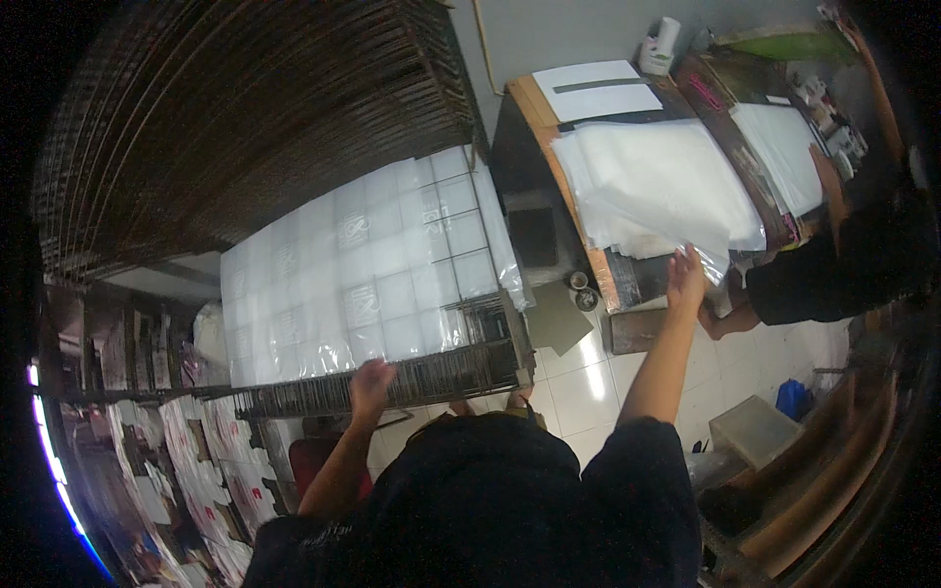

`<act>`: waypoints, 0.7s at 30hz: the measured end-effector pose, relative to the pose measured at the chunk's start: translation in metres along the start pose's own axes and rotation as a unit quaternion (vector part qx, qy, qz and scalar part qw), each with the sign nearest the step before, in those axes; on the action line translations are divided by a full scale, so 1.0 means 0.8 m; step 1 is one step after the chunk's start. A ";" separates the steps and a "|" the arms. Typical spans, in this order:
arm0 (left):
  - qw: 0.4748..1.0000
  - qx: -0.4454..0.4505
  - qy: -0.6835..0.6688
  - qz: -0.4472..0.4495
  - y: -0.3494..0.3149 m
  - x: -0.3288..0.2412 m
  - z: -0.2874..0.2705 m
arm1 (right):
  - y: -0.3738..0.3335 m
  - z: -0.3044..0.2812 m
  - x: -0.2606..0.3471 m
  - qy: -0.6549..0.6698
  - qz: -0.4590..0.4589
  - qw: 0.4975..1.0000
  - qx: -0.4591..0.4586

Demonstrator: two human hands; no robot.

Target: The person repeatedly picks up white rectangular packages from a wire rack and places them onto a table. The person handles the packages one at a time, moving them from the storage rack to the work surface where another person is present.

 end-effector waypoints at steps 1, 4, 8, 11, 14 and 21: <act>0.990 0.137 -0.033 0.000 -0.002 -0.048 0.036 | -0.019 0.006 0.020 -0.005 -0.014 1.000 0.017; 0.896 0.391 -0.099 -0.185 -0.020 -0.120 0.131 | -0.104 0.037 0.090 -0.005 -0.063 0.995 0.074; 0.722 0.584 -0.233 -0.290 -0.066 -0.202 0.194 | -0.194 0.040 0.148 -0.053 -0.076 0.987 0.132; 0.618 0.658 -0.312 -0.296 -0.089 -0.241 0.184 | -0.301 0.083 0.198 -0.117 -0.158 0.969 0.151; 0.633 0.635 -0.329 -0.294 -0.092 -0.243 0.156 | -0.353 0.083 0.209 -0.137 -0.161 0.962 0.174; 0.690 0.555 -0.425 -0.187 -0.069 -0.227 0.046 | -0.442 0.144 0.192 -0.163 -0.091 0.963 0.193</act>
Point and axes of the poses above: each hand's wrist, its own y-axis towards the middle knuckle, its own z-axis out of the palm, x = y × z, the point moved 5 cm from there along y, towards the middle knuckle, and after that the axes turned 14 degrees about -z, right-handed, at the moved point
